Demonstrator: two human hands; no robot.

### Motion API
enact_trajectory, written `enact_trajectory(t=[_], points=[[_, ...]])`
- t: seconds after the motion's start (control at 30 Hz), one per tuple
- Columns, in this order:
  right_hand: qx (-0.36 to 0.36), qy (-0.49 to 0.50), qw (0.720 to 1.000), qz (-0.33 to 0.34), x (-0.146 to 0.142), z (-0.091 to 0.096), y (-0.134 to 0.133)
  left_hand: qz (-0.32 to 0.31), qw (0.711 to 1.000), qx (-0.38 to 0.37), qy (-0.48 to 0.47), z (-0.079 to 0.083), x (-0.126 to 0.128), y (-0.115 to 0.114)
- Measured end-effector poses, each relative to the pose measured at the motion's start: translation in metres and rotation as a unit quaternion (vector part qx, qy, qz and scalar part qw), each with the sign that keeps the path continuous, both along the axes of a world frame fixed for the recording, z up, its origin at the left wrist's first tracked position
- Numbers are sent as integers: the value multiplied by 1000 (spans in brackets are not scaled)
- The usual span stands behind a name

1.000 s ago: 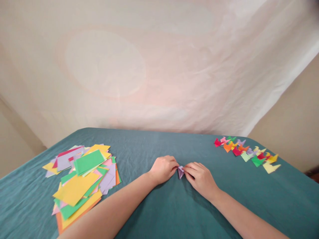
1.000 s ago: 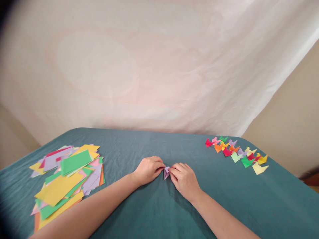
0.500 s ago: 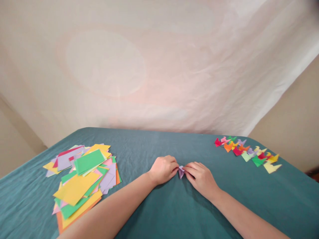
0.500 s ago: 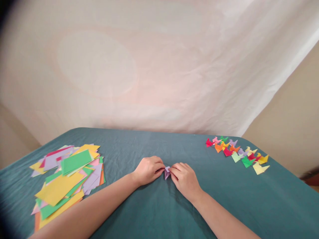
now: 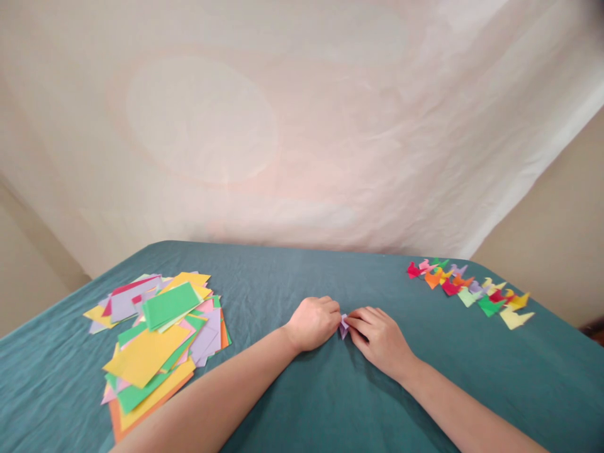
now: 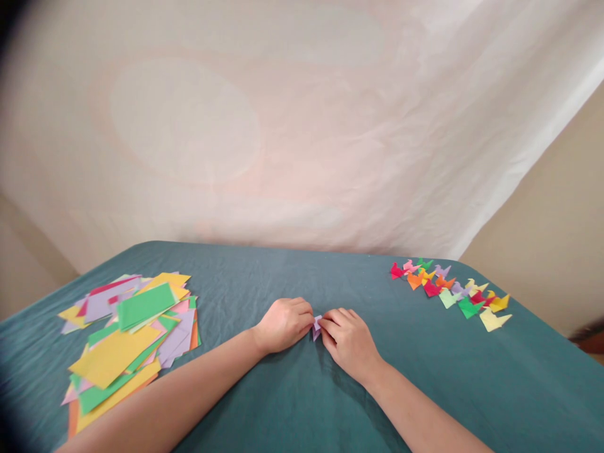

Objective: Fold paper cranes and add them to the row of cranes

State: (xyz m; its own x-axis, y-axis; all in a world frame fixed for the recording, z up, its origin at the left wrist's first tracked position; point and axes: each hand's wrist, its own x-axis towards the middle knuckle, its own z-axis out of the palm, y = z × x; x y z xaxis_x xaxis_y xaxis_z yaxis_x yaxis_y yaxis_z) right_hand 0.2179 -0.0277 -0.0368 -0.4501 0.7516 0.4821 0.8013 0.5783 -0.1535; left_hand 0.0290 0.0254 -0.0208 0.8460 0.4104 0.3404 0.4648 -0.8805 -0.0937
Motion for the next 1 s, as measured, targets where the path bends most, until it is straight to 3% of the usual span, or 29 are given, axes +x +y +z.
enact_trajectory(t=[1.0], points=[[-17,-34,999,-4,0,1,0,-23,998,-35,-43,0,1,-1]])
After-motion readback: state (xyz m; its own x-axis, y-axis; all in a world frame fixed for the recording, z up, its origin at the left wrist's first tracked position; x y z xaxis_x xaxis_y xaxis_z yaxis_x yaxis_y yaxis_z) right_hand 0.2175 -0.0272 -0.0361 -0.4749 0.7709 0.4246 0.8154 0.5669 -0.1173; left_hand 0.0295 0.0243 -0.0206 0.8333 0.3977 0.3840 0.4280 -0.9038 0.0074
